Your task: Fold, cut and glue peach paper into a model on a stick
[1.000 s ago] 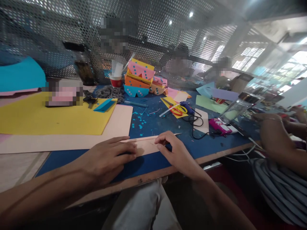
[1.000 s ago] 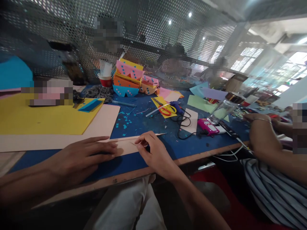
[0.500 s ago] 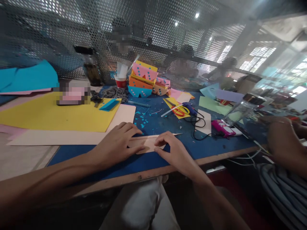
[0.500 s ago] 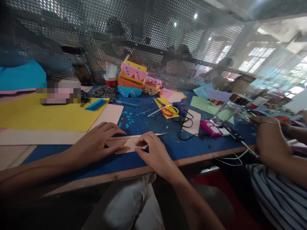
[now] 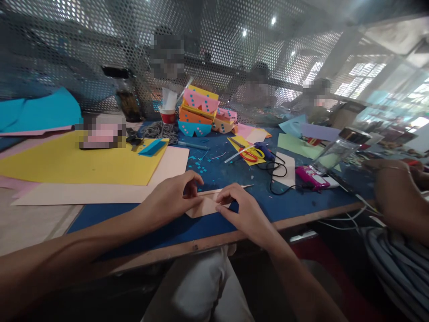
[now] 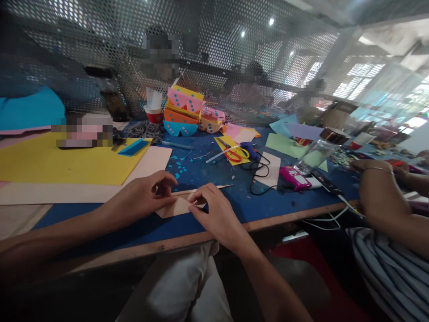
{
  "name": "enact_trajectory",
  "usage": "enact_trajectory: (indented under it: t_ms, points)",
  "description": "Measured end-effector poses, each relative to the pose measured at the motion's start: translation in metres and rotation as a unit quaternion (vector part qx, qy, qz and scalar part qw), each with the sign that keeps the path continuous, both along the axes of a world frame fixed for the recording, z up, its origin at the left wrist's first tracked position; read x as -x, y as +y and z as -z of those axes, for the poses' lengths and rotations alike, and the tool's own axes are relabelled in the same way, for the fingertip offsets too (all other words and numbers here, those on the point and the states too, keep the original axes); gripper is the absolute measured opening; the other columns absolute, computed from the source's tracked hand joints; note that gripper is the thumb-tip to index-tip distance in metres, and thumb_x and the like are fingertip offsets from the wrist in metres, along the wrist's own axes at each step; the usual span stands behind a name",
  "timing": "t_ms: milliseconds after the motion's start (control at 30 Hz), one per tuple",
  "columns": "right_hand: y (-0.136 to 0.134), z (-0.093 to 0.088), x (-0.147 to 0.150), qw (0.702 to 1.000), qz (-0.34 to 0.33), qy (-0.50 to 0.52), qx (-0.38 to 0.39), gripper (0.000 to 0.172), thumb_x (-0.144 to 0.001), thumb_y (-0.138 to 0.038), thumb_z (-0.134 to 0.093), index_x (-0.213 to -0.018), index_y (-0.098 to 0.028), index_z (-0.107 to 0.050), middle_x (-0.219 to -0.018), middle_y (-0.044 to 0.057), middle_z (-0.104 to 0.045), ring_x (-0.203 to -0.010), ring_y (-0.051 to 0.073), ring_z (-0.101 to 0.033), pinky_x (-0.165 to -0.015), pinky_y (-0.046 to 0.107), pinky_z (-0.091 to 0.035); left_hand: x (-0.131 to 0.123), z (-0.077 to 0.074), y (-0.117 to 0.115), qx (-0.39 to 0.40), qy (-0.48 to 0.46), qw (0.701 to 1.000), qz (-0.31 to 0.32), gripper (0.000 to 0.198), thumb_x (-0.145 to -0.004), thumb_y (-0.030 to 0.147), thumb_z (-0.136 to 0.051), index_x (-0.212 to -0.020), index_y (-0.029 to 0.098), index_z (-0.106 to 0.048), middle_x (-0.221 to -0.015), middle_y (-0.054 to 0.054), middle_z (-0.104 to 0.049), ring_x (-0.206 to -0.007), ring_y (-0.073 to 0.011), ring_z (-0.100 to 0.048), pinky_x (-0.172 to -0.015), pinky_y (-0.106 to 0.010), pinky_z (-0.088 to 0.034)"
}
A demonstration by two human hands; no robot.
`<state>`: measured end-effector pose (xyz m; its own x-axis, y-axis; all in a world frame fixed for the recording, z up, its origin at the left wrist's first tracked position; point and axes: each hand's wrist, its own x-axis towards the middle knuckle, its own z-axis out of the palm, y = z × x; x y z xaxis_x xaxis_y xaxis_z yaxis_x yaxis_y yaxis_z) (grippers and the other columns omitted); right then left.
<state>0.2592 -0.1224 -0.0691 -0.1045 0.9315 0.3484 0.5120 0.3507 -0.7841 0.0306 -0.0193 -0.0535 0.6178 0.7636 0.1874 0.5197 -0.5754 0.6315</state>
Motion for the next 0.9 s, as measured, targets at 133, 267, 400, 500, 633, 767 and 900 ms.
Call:
enact_trajectory:
  t_ms: [133, 267, 400, 500, 633, 767, 900]
  points:
    - [-0.001, -0.001, 0.0, 1.0, 0.006, -0.004, 0.004, 0.013, -0.095, -0.012, -0.071, -0.102, -0.023, -0.068, -0.107, 0.002, -0.066, -0.096, 0.015, -0.066, -0.09, 0.03, -0.055, 0.005, -0.003, 0.001, -0.1, 0.003, 0.995, -0.001, 0.034, -0.095, 0.048, -0.066, -0.115, 0.021, -0.071, -0.109, -0.009, -0.074, -0.105, -0.029, -0.067, -0.094, -0.044, -0.053]
    - [-0.001, -0.001, 0.001, 1.0, 0.007, -0.013, 0.003, 0.014, -0.095, -0.011, -0.072, -0.102, -0.022, -0.068, -0.107, 0.002, -0.067, -0.096, 0.015, -0.066, -0.091, 0.03, -0.054, 0.008, -0.001, -0.002, -0.121, 0.035, 0.992, 0.025, 0.036, -0.099, 0.055, -0.061, -0.102, 0.022, -0.076, -0.106, -0.009, -0.073, -0.106, -0.0308, -0.065, -0.095, -0.046, -0.052]
    - [-0.002, -0.001, 0.002, 0.999, 0.015, -0.031, -0.007, 0.016, -0.094, -0.009, -0.072, -0.1, -0.022, -0.068, -0.106, 0.002, -0.066, -0.097, 0.015, -0.066, -0.091, 0.03, -0.054, 0.007, 0.002, -0.005, -0.102, 0.046, 0.994, 0.021, 0.028, -0.096, 0.048, -0.063, -0.094, 0.022, -0.074, -0.105, -0.009, -0.073, -0.104, -0.0303, -0.065, -0.092, -0.044, -0.052]
    - [-0.003, -0.003, 0.003, 0.999, 0.017, -0.043, -0.013, 0.016, -0.094, -0.007, -0.072, -0.099, -0.022, -0.068, -0.105, 0.002, -0.066, -0.098, 0.016, -0.065, -0.09, 0.03, -0.053, 0.006, 0.002, -0.005, -0.053, 0.037, 0.998, -0.004, 0.027, -0.092, 0.049, -0.068, -0.095, 0.022, -0.071, -0.1, -0.007, -0.074, -0.099, -0.0295, -0.068, -0.084, -0.041, -0.052]
    - [-0.005, -0.006, 0.005, 0.998, 0.025, -0.059, -0.025, 0.016, -0.094, -0.006, -0.071, -0.097, -0.022, -0.069, -0.104, 0.003, -0.067, -0.098, 0.018, -0.065, -0.088, 0.031, -0.053, 0.006, 0.003, -0.004, 0.03, 0.017, 0.999, -0.015, 0.032, -0.094, 0.055, -0.068, -0.1, 0.024, -0.071, -0.093, -0.003, -0.077, -0.086, -0.0259, -0.071, -0.075, -0.036, -0.051]
    - [-0.006, -0.005, 0.007, 0.993, 0.037, -0.093, -0.059, 0.019, -0.093, -0.005, -0.07, -0.095, -0.023, -0.067, -0.102, 0.004, -0.068, -0.1, 0.021, -0.065, -0.091, 0.036, -0.051, 0.008, 0.001, -0.003, 0.092, -0.03, 0.995, -0.002, 0.034, -0.091, 0.053, -0.071, -0.108, 0.024, -0.075, -0.096, -0.003, -0.08, -0.089, -0.0252, -0.074, -0.079, -0.034, -0.054]
    - [-0.004, 0.001, 0.005, 0.988, 0.088, -0.098, -0.083, 0.013, -0.094, -0.016, -0.075, -0.093, -0.024, -0.065, -0.101, 0.005, -0.067, -0.103, 0.024, -0.063, -0.093, 0.04, -0.051, 0.012, -0.009, 0.002, 0.124, -0.048, 0.991, 0.01, 0.032, -0.087, 0.051, -0.073, -0.101, 0.023, -0.079, -0.091, -0.003, -0.081, -0.086, -0.0247, -0.073, -0.077, -0.033, -0.054]
